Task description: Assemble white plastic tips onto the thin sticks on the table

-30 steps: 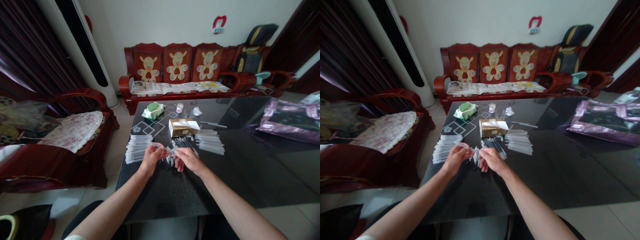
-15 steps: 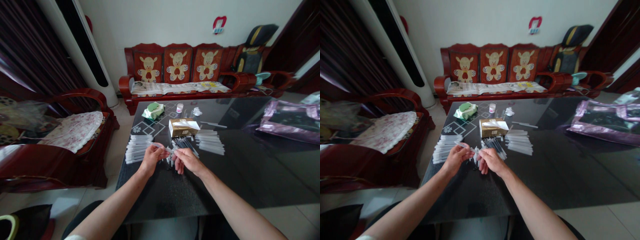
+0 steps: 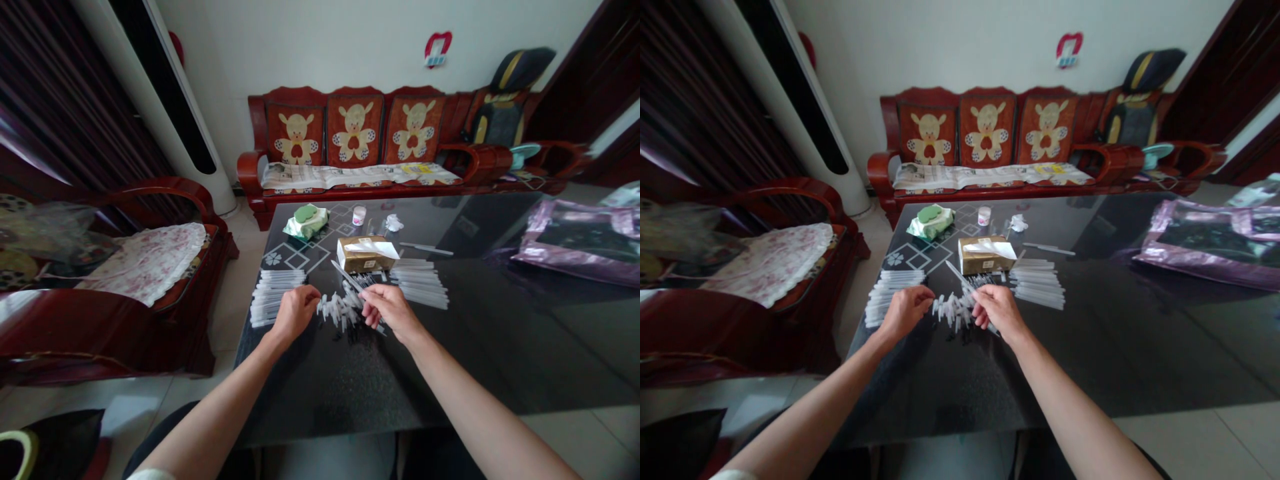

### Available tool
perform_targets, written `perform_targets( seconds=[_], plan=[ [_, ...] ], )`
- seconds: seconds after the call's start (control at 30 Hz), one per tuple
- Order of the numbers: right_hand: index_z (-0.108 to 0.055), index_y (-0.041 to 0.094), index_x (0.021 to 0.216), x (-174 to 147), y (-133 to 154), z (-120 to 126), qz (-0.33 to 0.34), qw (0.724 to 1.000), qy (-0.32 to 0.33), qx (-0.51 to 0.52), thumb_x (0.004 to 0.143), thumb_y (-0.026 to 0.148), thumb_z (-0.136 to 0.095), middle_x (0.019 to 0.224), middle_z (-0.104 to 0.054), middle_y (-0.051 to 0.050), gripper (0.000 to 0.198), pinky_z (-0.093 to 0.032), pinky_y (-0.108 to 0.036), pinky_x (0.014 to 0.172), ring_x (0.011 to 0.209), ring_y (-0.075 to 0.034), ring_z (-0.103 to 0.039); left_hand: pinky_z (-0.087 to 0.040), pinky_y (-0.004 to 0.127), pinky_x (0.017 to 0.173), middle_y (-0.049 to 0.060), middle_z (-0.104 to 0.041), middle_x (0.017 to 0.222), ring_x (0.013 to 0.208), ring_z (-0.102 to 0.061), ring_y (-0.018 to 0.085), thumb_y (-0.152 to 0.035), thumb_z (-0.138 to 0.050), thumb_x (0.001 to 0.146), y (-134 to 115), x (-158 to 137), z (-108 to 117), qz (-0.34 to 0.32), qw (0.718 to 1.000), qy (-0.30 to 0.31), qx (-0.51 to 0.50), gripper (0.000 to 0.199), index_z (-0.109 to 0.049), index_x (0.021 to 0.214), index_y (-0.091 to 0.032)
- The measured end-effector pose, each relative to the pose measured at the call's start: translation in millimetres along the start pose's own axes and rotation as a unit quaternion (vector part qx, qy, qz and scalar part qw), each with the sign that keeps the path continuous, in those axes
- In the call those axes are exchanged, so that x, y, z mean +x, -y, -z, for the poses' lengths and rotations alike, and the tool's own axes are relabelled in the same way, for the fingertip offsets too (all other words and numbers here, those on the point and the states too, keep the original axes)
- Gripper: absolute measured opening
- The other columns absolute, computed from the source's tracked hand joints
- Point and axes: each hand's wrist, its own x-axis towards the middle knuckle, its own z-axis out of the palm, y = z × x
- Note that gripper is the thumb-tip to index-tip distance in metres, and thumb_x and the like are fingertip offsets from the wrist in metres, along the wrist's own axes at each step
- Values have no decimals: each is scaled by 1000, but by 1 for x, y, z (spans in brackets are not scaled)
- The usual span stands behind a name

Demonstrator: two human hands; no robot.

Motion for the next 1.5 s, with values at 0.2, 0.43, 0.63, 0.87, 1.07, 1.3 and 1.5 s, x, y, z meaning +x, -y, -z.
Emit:
perform_targets(
  seconds=[0.2, 0.43, 0.63, 0.87, 1.07, 1.3, 1.5],
  plan=[
    [-61, 14, 81, -1, -1, -2, -6, 1000, 20, -3, 77, 48, -61, 53, -63, -1, 35, -40, -18, 32, 37, -11, -57, -44, 29, 74, 8, -60, 93, 82, -60, 20, -24, -51, 86, -7, -11, -15, -60, 954, 95, 278, 19, -66, 97, -20],
    [-60, 14, 80, 0, -1, -2, -9, 1000, 26, -5, 77, 47, -62, 54, -63, -1, 34, -41, -18, 32, 37, -11, -57, -44, 29, 78, 8, -57, 95, 86, -58, 20, -24, -50, 87, -3, -13, -18, -42, 945, 125, 299, 19, -65, 97, -21],
    [-61, 14, 80, 0, -2, -3, -8, 1000, 28, -7, 78, 45, -61, 54, -64, -1, 31, -41, -18, 31, 37, -11, -57, -44, 30, 80, 7, -55, 97, 89, -56, 20, -22, -51, 86, 2, -12, -21, -75, 946, 111, 296, 22, -63, 105, -21],
    [-61, 14, 79, 0, -1, -3, -11, 999, 33, -7, 77, 45, -62, 54, -64, -1, 31, -41, -18, 32, 37, -11, -57, -44, 30, 79, 7, -53, 98, 88, -56, 20, -23, -52, 86, 5, -11, -20, -88, 940, 107, 311, 20, -62, 103, -20],
    [-60, 13, 80, -2, -1, -3, -13, 999, 35, -8, 78, 44, -61, 54, -63, -1, 31, -41, -17, 32, 37, -11, -57, -44, 30, 79, 8, -56, 98, 90, -57, 20, -21, -54, 84, 3, -12, -22, -83, 945, 107, 299, 18, -61, 100, -18],
    [-60, 13, 77, -2, -2, -2, -2, 998, 53, -15, 79, 43, -61, 55, -64, -1, 30, -41, -17, 33, 38, -10, -57, -48, 29, 72, 5, -67, 80, 76, -64, 19, -22, -64, 75, 10, 3, -6, 3, 998, 29, 57, 20, -63, 94, -18],
    [-62, 13, 78, -3, -3, -2, 29, 994, 99, -39, 80, 40, -60, 56, -63, -1, 27, -41, -17, 34, 39, -10, -57, -49, 26, 65, 0, -63, 74, 66, -61, 13, -25, -78, 60, 17, 17, 20, 124, 951, -33, -280, 34, -66, 91, -16]
  ],
)
